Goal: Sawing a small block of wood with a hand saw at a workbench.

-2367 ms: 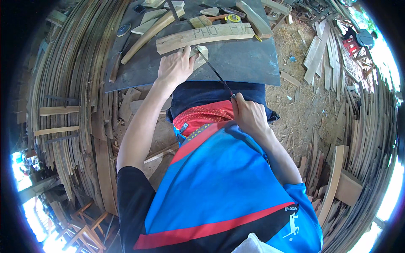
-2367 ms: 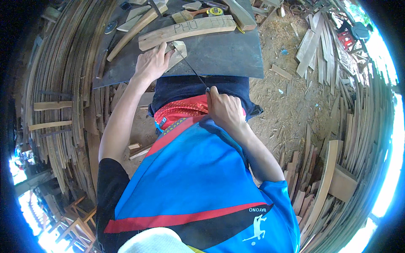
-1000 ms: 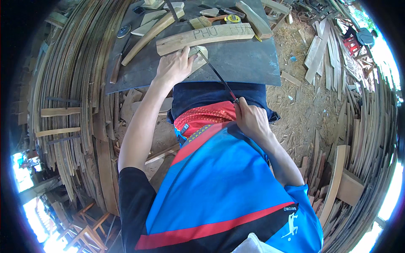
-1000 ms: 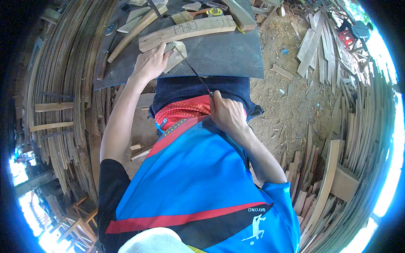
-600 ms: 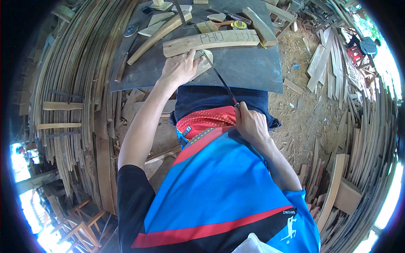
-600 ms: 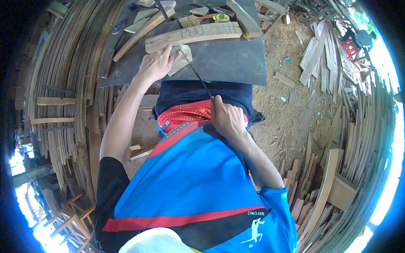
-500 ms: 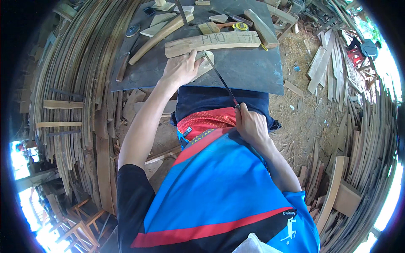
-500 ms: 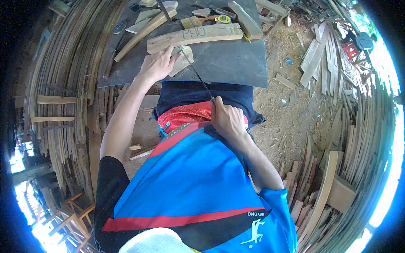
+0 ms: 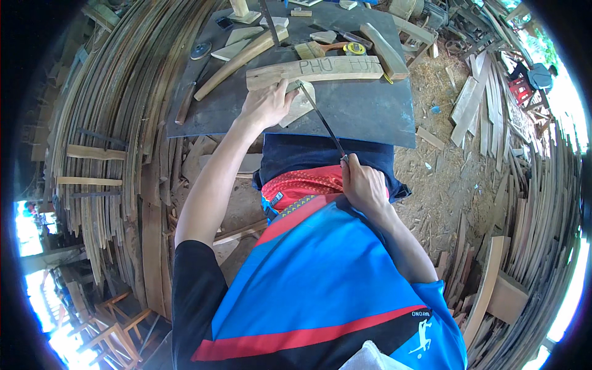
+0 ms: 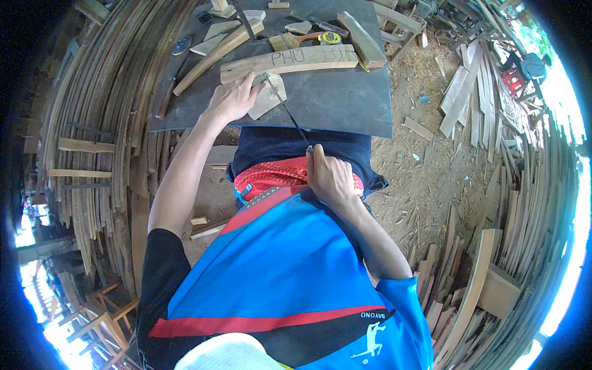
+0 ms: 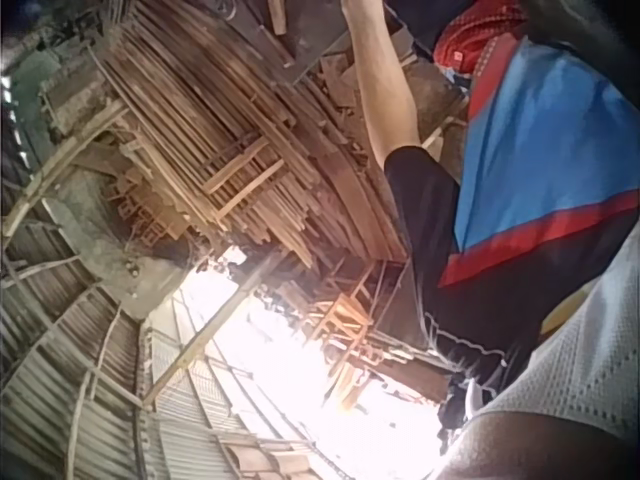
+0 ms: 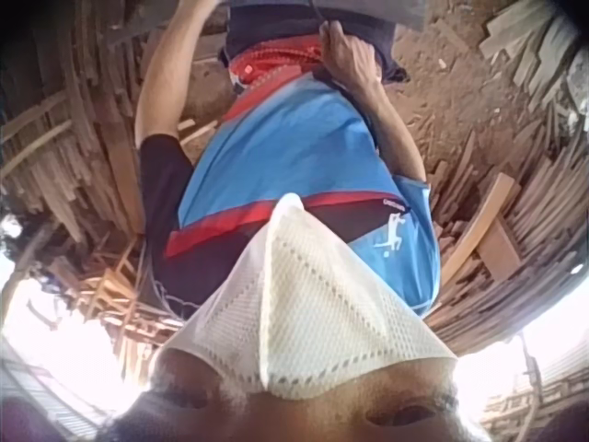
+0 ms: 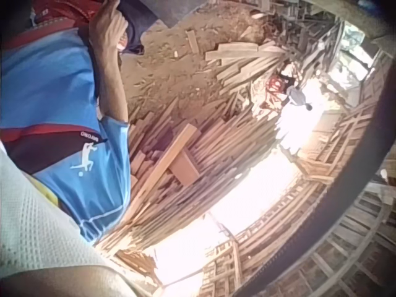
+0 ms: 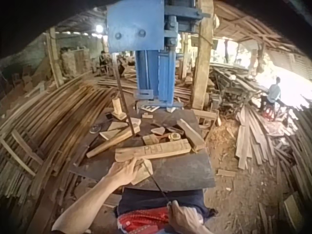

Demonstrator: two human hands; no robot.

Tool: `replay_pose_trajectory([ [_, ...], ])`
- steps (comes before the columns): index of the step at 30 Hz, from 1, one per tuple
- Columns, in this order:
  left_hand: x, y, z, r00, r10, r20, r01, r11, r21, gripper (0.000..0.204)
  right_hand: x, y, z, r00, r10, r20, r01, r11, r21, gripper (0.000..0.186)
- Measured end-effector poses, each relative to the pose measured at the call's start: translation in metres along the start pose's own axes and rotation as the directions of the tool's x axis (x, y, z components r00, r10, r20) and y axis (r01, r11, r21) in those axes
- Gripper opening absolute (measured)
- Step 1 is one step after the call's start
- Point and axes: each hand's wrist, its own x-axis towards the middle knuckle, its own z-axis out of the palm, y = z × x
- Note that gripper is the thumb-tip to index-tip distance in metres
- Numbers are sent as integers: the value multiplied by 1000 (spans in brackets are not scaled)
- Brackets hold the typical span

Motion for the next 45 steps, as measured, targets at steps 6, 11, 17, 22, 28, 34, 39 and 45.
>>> replay_pose_trajectory([
  [6,2,-11,10,999,44,-14,-44,999,14,47,2,-1,5,999,-25,-33,25,999,24,25],
  [11,-3,-4,13,980,139,-142,-134,990,41,43,14,-2,8,998,-38,-51,38,999,10,26],
  [17,-7,-2,10,977,149,-150,-139,987,75,41,38,-8,12,996,-69,-56,68,998,-17,28],
  [22,-10,7,15,984,140,-106,-131,987,88,40,59,-19,8,996,-65,-56,62,997,-53,27],
  [28,-9,14,10,991,100,-86,-88,987,132,43,103,-30,12,996,-87,-34,84,994,-73,19],
  [34,-6,11,15,997,-24,-69,36,982,187,48,100,-28,22,990,-116,-78,112,992,-51,23],
  [39,0,9,14,996,-5,-85,15,993,115,46,57,-33,8,994,-81,-72,70,988,-138,24],
  [45,-9,19,2,982,130,-139,-118,989,93,37,35,-23,-7,1000,-17,-11,16,992,-126,24],
])
